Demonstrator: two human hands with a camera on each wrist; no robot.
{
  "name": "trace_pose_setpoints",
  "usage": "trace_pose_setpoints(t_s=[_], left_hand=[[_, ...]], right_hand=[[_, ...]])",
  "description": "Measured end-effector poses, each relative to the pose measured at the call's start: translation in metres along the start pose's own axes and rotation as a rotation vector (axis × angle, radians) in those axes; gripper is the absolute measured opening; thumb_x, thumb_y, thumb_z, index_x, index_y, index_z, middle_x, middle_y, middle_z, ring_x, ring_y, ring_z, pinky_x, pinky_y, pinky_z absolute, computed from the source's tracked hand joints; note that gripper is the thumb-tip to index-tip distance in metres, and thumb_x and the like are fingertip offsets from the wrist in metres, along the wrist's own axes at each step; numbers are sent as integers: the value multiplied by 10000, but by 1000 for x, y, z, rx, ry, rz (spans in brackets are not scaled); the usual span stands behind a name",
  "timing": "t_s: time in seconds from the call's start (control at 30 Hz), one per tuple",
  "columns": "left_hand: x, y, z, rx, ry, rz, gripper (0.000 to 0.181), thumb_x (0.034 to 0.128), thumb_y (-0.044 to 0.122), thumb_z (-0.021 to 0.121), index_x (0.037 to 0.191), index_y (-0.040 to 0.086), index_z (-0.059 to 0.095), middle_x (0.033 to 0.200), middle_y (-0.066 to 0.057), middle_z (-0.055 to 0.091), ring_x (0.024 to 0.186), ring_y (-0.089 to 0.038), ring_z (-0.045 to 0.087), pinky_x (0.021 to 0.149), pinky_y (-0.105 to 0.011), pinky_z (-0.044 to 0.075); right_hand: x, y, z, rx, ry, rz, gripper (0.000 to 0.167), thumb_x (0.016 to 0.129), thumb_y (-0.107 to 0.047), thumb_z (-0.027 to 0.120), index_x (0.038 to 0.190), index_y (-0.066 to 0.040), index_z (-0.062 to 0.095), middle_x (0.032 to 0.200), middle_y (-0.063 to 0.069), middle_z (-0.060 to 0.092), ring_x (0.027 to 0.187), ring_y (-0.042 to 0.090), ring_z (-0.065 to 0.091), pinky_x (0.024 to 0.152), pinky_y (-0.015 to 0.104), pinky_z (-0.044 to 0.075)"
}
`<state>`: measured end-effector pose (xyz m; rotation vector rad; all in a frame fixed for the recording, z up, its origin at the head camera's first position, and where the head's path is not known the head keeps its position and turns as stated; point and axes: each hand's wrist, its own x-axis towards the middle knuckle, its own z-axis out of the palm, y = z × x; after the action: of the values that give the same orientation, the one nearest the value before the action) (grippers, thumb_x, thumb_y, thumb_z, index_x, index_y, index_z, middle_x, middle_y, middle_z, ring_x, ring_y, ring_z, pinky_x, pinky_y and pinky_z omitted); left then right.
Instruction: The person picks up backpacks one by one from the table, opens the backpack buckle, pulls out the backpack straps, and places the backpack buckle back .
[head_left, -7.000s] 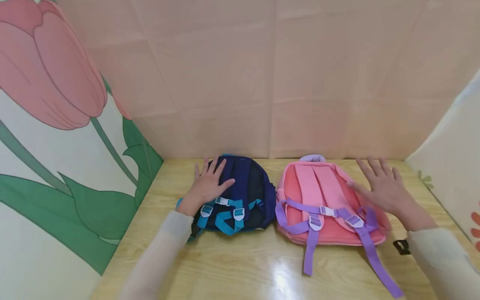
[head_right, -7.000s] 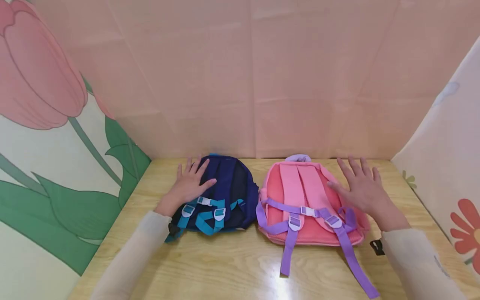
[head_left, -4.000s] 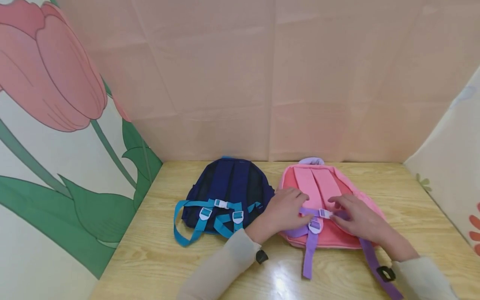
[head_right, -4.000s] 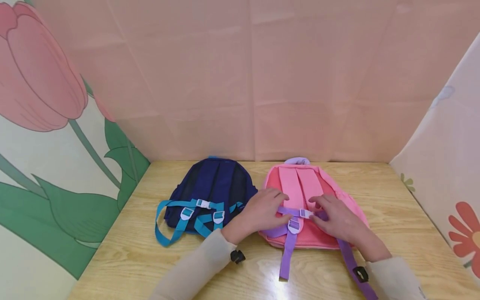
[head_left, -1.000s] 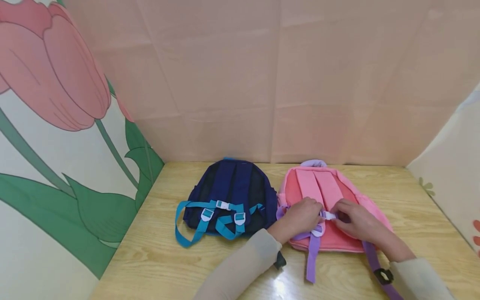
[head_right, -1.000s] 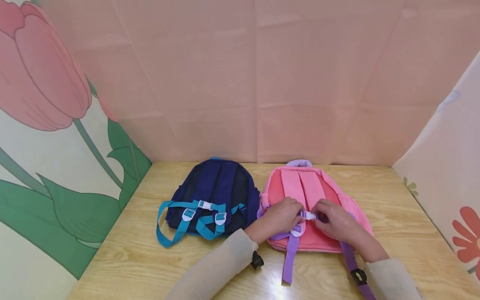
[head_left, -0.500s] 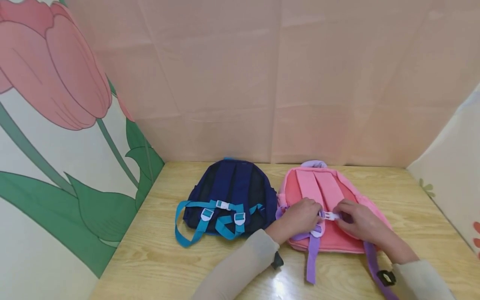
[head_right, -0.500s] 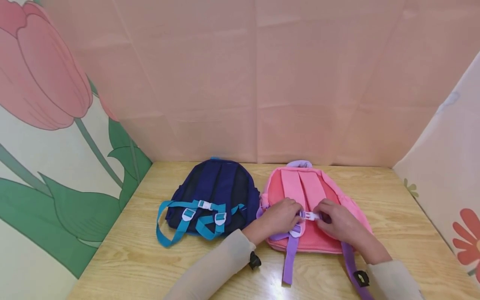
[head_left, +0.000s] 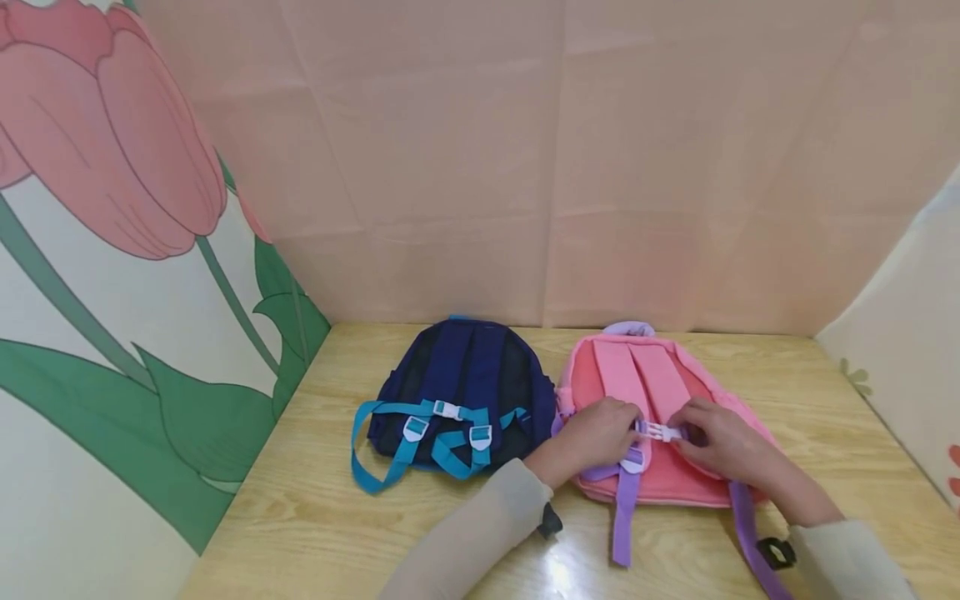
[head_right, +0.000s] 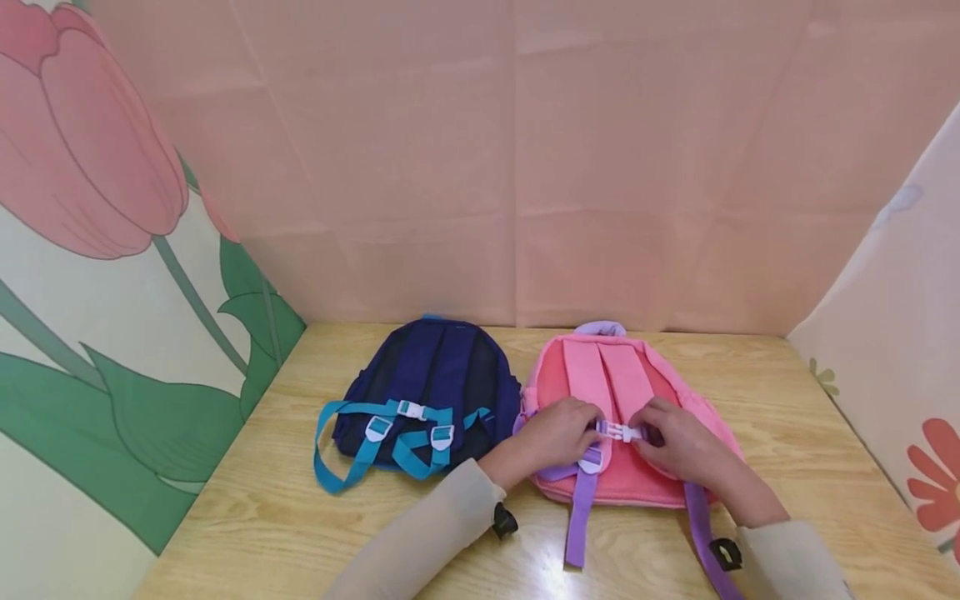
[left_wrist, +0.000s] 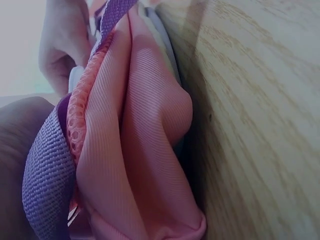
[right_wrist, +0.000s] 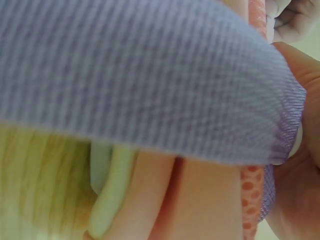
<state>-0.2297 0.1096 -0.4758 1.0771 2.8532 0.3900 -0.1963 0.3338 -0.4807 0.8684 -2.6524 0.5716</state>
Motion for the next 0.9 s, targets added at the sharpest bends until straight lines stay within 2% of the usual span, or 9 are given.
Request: trace_pose_setpoints(t_s=[0.23, 0.43, 0.67, 0.9], left_hand=[[-2, -3, -2, 4, 42, 49, 199, 984, 403, 655, 1138, 277, 648, 931, 176, 577, 907, 7, 523, 817, -126, 428], [-2, -6, -2, -28, 70, 74, 206, 982, 419, 655, 1140, 288, 663, 961, 190, 589, 925, 23, 514, 827, -117, 429], [-4, -5, -4, -63, 82, 52, 218, 975, 401, 673, 1158, 284, 684, 959, 182, 595, 913, 19, 507, 815, -107, 427], [-5, -3, -4, -71, 86, 31, 289, 979, 430, 652, 1236, 301, 679, 1088, 186, 649, 1034, 28, 551, 926, -120, 444]], right_hand=[[2, -4, -4, 13, -76, 36, 255, 739, -44, 855, 948, -125, 734, 909, -80, 573, 792, 11, 514, 663, 253, 498], [4, -13, -7, 52, -25, 75, 329, 790, -64, 837, 1099, -79, 723, 941, -63, 610, 793, 15, 544, 637, 242, 515], [9, -19, -3, 86, 43, 28, 316, 771, -26, 835, 1062, -72, 719, 880, -100, 609, 767, 18, 554, 636, 243, 510], [10, -22, 4, 81, 51, 35, 295, 780, -66, 851, 1041, -112, 722, 870, -124, 606, 749, 25, 540, 627, 245, 492]])
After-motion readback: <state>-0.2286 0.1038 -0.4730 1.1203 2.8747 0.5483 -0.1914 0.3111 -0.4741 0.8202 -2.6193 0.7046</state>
